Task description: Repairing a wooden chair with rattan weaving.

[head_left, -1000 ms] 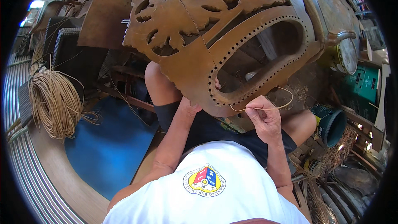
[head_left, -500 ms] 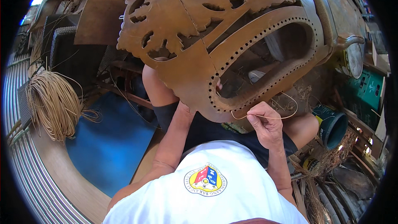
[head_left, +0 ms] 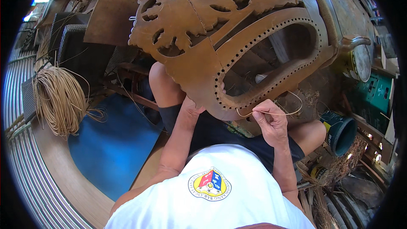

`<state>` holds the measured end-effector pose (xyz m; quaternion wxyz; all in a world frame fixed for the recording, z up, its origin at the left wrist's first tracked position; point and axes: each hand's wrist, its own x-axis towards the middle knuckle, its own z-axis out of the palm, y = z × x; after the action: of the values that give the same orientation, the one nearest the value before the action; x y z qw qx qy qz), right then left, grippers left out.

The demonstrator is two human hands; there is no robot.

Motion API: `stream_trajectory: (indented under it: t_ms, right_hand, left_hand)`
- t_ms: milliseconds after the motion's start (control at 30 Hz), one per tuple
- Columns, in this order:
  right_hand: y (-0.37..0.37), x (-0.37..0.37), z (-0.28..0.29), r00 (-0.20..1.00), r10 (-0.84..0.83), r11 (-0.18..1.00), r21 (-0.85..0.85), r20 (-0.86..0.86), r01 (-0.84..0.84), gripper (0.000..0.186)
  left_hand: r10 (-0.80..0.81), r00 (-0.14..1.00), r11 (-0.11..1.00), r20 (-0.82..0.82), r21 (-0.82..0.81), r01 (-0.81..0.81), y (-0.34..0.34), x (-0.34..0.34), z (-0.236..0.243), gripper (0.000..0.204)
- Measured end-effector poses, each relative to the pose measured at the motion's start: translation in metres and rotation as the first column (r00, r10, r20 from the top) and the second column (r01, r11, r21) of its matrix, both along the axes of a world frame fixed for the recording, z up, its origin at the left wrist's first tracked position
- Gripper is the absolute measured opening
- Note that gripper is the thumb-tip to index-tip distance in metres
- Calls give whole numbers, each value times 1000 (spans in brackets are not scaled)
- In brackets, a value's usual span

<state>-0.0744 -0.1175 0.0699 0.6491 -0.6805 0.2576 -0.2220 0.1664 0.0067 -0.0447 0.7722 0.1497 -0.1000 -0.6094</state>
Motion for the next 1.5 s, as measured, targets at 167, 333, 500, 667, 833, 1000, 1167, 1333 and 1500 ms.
stream_trajectory:
  t_ms: [167, 333, 500, 667, 833, 1000, 1167, 1333, 1500]
  right_hand:
    - [2, 1, 2, 997, -67, 996, 54, -27, 68, 5]
    - [3, 3, 3, 996, -81, 997, 1, -32, 81, 5]
    - [3, 3, 1, 995, -88, 996, 20, -47, 89, 6]
    - [3, 3, 0, 994, -99, 993, 57, -41, 101, 6]
    - [3, 1, 0, 993, -96, 994, 46, -67, 99, 6]
    - [3, 2, -3, 994, -100, 993, 64, -36, 102, 5]
    - [2, 2, -4, 996, -85, 993, 82, 14, 83, 5]
    - [2, 2, -4, 997, -78, 996, 52, -1, 78, 5]
    - [3, 2, -4, 996, -88, 993, 78, 2, 88, 4]
  left_hand:
    - [-36, 997, 997, -70, 63, 40, 2, 5, 1, 56]
    - [30, 999, 963, 12, 267, -32, 8, 3, -6, 39]
    - [59, 998, 952, 6, 301, -58, 16, 3, -27, 43]
    - [112, 993, 942, 48, 314, -122, 11, 2, -23, 44]
    - [-4, 1000, 968, 5, 252, 2, -5, 6, 10, 47]
    - [-12, 1000, 996, -21, 89, 14, -20, 3, 23, 47]
    - [-28, 999, 989, -22, 147, 30, -16, 5, 27, 48]
    - [-59, 996, 978, 64, 205, 45, -15, 10, 22, 48]
    - [-76, 996, 972, 36, 227, 66, -8, 7, 13, 45]
